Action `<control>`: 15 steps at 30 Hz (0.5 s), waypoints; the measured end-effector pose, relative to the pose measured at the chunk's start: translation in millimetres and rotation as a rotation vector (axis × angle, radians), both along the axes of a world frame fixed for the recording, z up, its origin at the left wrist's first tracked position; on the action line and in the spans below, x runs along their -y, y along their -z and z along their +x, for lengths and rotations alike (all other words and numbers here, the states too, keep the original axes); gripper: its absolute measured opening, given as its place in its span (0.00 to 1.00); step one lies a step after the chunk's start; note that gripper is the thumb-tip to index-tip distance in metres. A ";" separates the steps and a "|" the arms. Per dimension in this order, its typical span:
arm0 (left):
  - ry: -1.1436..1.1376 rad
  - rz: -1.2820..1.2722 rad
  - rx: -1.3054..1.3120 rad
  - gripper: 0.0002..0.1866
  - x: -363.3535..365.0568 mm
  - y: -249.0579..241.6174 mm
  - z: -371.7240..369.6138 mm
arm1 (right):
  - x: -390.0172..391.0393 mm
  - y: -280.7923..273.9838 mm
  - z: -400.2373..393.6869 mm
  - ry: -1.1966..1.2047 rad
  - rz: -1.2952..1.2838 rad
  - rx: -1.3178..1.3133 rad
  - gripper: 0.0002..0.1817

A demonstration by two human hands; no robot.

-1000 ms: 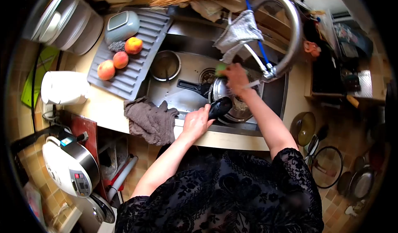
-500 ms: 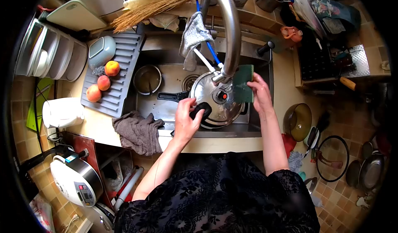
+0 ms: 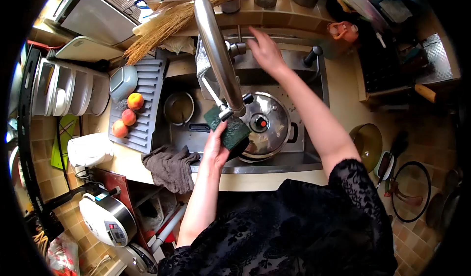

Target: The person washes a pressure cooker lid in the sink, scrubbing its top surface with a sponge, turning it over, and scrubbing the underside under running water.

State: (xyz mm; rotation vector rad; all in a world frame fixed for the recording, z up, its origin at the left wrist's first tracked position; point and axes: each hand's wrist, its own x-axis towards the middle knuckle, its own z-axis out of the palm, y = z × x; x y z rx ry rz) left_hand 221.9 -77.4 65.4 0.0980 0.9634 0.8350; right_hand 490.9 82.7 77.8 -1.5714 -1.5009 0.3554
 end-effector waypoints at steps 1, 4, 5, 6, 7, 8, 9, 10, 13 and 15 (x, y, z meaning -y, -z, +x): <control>0.007 0.015 0.018 0.22 0.6 4.8 -10.6 | -27.6 -2.6 -4.4 0.029 -0.177 -0.041 0.30; -0.023 0.078 -0.124 0.22 5.7 -19.0 -23.9 | -79.7 11.1 -32.0 -0.101 -0.324 -0.169 0.32; -0.015 0.095 -0.155 0.22 7.7 -22.8 -25.8 | -88.1 20.3 -40.5 -0.177 -0.308 -0.210 0.33; -0.006 0.111 -0.182 0.22 10.2 -26.2 -25.8 | -89.1 21.8 -46.1 -0.157 -0.251 0.049 0.32; 0.008 0.125 -0.206 0.21 13.3 -29.9 -23.3 | -83.7 23.9 -40.1 -0.185 -0.205 -0.013 0.31; 0.053 0.139 -0.210 0.21 17.1 -34.8 -17.9 | -74.5 26.1 -30.2 -0.208 -0.157 -0.073 0.30; 0.102 0.156 -0.211 0.21 19.6 -42.1 -7.4 | -60.5 21.1 -18.2 -0.213 -0.142 -0.028 0.28; 0.148 0.172 -0.208 0.21 22.5 -45.4 3.9 | -39.3 9.4 -5.1 -0.220 -0.130 0.020 0.27; 0.308 0.231 -0.128 0.25 29.1 -51.0 48.7 | 31.1 -30.1 45.5 -0.110 0.015 0.306 0.21; 0.437 0.216 -0.090 0.27 26.5 -54.9 82.3 | 52.4 -38.8 97.7 0.019 0.200 0.495 0.13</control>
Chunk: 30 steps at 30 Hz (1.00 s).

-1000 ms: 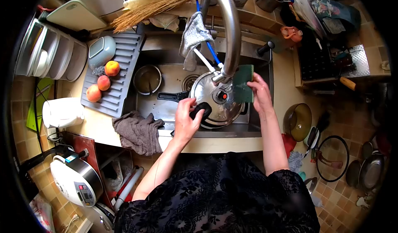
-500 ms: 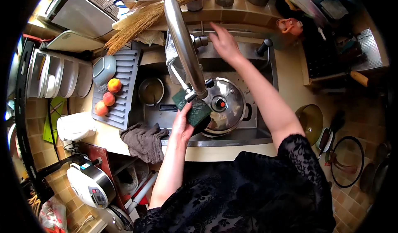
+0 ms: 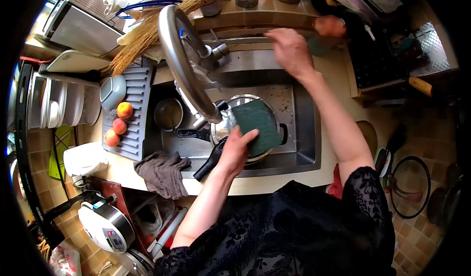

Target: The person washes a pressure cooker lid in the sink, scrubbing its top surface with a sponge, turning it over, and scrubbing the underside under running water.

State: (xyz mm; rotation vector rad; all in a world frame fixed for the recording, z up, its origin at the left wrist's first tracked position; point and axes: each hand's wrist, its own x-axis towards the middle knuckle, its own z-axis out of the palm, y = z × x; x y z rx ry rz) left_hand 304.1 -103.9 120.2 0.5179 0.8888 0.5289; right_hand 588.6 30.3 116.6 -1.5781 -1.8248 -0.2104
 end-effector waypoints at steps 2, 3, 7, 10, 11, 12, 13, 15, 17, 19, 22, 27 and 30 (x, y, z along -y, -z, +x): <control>0.094 0.010 0.103 0.28 -4.8 21.5 38.7 | 13.9 2.3 41.7 0.109 -0.055 0.008 0.11; 0.114 -0.015 0.116 0.27 -9.5 25.6 58.6 | 16.5 7.8 56.4 0.152 -0.106 -0.008 0.11; 0.112 -0.056 0.171 0.25 -31.2 51.6 134.2 | 4.2 38.3 78.6 0.137 -0.212 -0.052 0.15; 0.062 -0.075 0.164 0.28 -45.8 61.0 163.7 | 1.6 55.5 70.9 0.194 -0.265 -0.155 0.18; 0.071 -0.086 0.190 0.28 -50.7 65.7 168.7 | 3.1 58.4 70.6 0.180 -0.228 -0.118 0.18; 0.079 -0.098 0.219 0.29 -56.7 70.8 171.1 | 5.1 60.1 72.0 0.168 -0.191 -0.077 0.17; 0.088 -0.108 0.249 0.29 -62.0 75.3 173.2 | 5.8 60.8 73.4 0.155 -0.153 -0.035 0.17; 0.075 -0.134 0.263 0.29 -66.3 80.3 176.3 | 6.2 61.4 74.3 0.168 -0.192 -0.042 0.15; 0.055 -0.150 0.277 0.28 -66.9 80.6 175.4 | 5.9 60.2 70.7 0.176 -0.253 -0.050 0.15; 0.035 -0.123 0.239 0.23 -61.9 72.2 172.3 | 4.2 63.3 69.6 0.168 -0.198 -0.067 0.15; 0.009 -0.048 0.084 0.19 -45.8 62.7 161.6 | 0.0 68.8 78.6 0.175 -0.268 -0.126 0.21; 0.046 -0.047 -0.190 0.23 -8.1 45.1 112.4 | 80.1 9.4 15.4 0.326 0.101 -0.285 0.27; 0.011 0.000 -0.026 0.21 11.6 55.6 86.4 | 168.8 45.4 -31.5 0.333 -0.287 -0.909 0.24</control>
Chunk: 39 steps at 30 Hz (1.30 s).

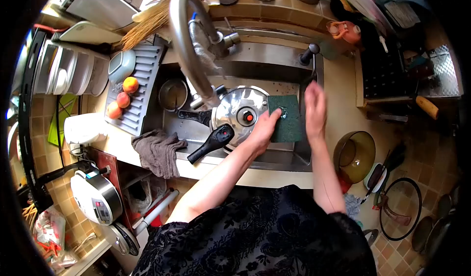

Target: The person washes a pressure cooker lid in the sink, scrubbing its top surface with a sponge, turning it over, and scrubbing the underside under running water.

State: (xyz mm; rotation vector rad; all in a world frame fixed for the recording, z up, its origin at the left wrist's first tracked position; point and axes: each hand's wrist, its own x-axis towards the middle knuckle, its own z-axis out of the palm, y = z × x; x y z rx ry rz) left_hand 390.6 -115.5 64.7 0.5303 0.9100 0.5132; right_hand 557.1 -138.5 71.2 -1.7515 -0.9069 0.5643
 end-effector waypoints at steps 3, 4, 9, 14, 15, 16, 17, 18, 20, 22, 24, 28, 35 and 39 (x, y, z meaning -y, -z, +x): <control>0.224 0.191 -0.051 0.23 13.2 -4.3 -32.5 | 61.1 2.2 -47.9 -0.017 -0.190 -1.290 0.20; 0.359 0.400 -0.166 0.26 11.4 -4.7 -47.0 | 60.7 -0.3 -55.5 -0.022 -0.154 -1.228 0.20; 0.282 1.345 -1.123 0.33 11.0 -26.1 -149.5 | 47.9 12.7 -66.0 0.012 -0.297 -0.333 0.15; 0.359 1.287 -1.248 0.41 21.4 20.7 -225.8 | 67.1 29.4 -129.8 -0.274 -0.263 0.569 0.21; 0.352 1.300 -1.193 0.39 23.0 23.3 -231.3 | 72.6 27.3 -142.7 -0.360 -0.264 0.704 0.22; 0.388 1.322 -1.188 0.37 22.7 26.2 -235.1 | 74.2 26.9 -144.0 -0.375 -0.263 0.708 0.23; 0.423 1.339 -1.182 0.34 24.2 28.9 -237.4 | 71.5 30.2 -137.5 -0.348 -0.303 0.710 0.23; 0.457 1.358 -1.175 0.32 25.1 28.9 -237.4 | 64.0 37.2 -124.0 -0.319 -0.342 0.713 0.23; 0.430 1.321 -1.143 0.32 25.4 29.1 -236.7 | 54.0 48.3 -108.3 -0.264 -0.422 0.732 0.22; 0.409 1.308 -1.118 0.31 23.6 30.9 -238.0 | 64.3 40.5 -129.2 -0.288 -0.412 0.803 0.21; 0.398 1.292 -1.122 0.31 24.4 30.8 -237.2 | 81.1 15.4 -168.2 -0.350 -0.421 0.746 0.22; 0.417 1.280 -1.132 0.30 24.2 30.3 -236.9 | 84.6 8.7 -197.3 -0.454 -0.326 0.788 0.22; 0.452 1.266 -1.097 0.29 22.6 32.2 -240.9 | 94.4 6.3 -165.9 -0.508 -0.278 0.647 0.21; 0.432 1.235 -1.059 0.29 22.5 31.2 -237.6 | 97.0 43.7 -114.8 -0.279 -0.305 0.585 0.21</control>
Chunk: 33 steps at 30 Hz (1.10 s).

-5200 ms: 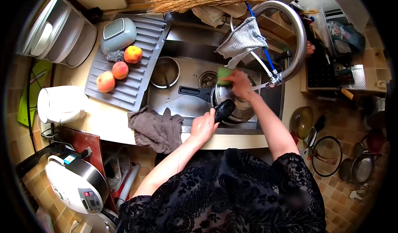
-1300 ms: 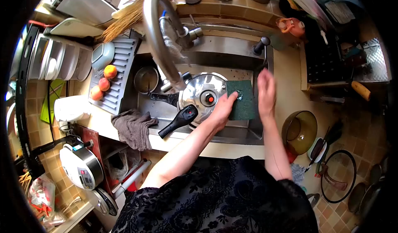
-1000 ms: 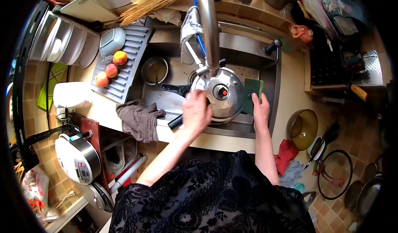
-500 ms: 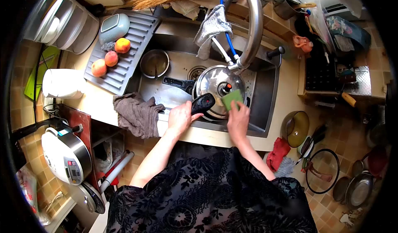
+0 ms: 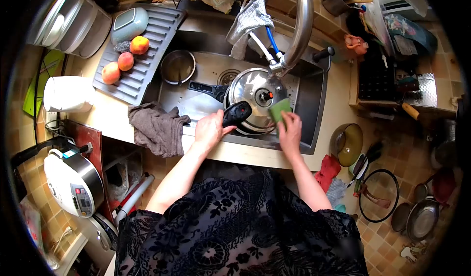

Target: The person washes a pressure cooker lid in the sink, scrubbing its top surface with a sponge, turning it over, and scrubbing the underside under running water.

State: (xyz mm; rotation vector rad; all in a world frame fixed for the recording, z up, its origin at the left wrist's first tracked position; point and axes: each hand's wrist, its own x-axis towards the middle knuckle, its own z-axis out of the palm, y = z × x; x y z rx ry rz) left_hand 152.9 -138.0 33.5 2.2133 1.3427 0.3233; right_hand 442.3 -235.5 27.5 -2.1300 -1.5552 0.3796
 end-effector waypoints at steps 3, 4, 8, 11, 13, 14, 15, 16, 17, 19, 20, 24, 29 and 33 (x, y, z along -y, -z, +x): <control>0.005 0.001 0.002 0.29 -2.8 3.1 -3.4 | -42.8 53.4 61.1 0.104 -0.065 -0.034 0.21; 0.007 -0.003 0.000 0.29 -1.8 4.2 -3.5 | -63.1 55.6 72.2 0.077 -0.097 -0.016 0.20; -0.003 0.033 -0.015 0.29 -0.2 5.4 -2.9 | -157.9 74.8 102.3 -0.024 -0.299 -0.135 0.21; -0.027 0.047 -0.055 0.29 2.3 4.5 -2.0 | -206.9 58.8 65.1 -0.111 -0.352 -0.124 0.19; -0.049 0.047 -0.051 0.29 3.0 6.5 -2.0 | -224.7 58.8 31.8 -0.200 -0.227 -0.127 0.19; -0.056 0.043 -0.049 0.29 3.8 5.8 -1.7 | -224.6 49.4 19.8 -0.400 -0.205 -0.025 0.20; -0.063 0.042 -0.046 0.29 4.1 4.9 -1.4 | -218.2 39.3 2.2 -0.477 -0.119 -0.002 0.21; -0.071 0.037 -0.053 0.29 4.5 4.3 -1.4 | -209.5 29.0 -15.3 -0.554 -0.031 0.023 0.21; -0.079 0.032 -0.058 0.28 5.4 3.5 -1.1 | -198.9 11.2 -35.6 -0.620 -0.042 0.056 0.20; -0.089 0.050 -0.040 0.28 6.3 4.1 -1.6 | -172.9 -15.1 -66.6 -0.765 -0.029 0.078 0.20; -0.094 0.060 -0.026 0.28 6.2 2.4 -1.8 | -159.5 -22.8 -76.7 -0.843 -0.011 0.065 0.21; -0.106 0.075 -0.025 0.28 10.2 7.1 -2.4 | -171.7 -32.0 -80.8 -0.891 -0.044 0.141 0.20; -0.103 0.111 -0.103 0.31 10.4 12.9 -1.6 | -198.1 -31.8 -77.7 -0.969 -0.078 0.196 0.19; -0.120 0.102 -0.085 0.31 11.2 10.8 -0.9 | -176.3 -46.1 -85.3 -1.128 -0.074 0.233 0.17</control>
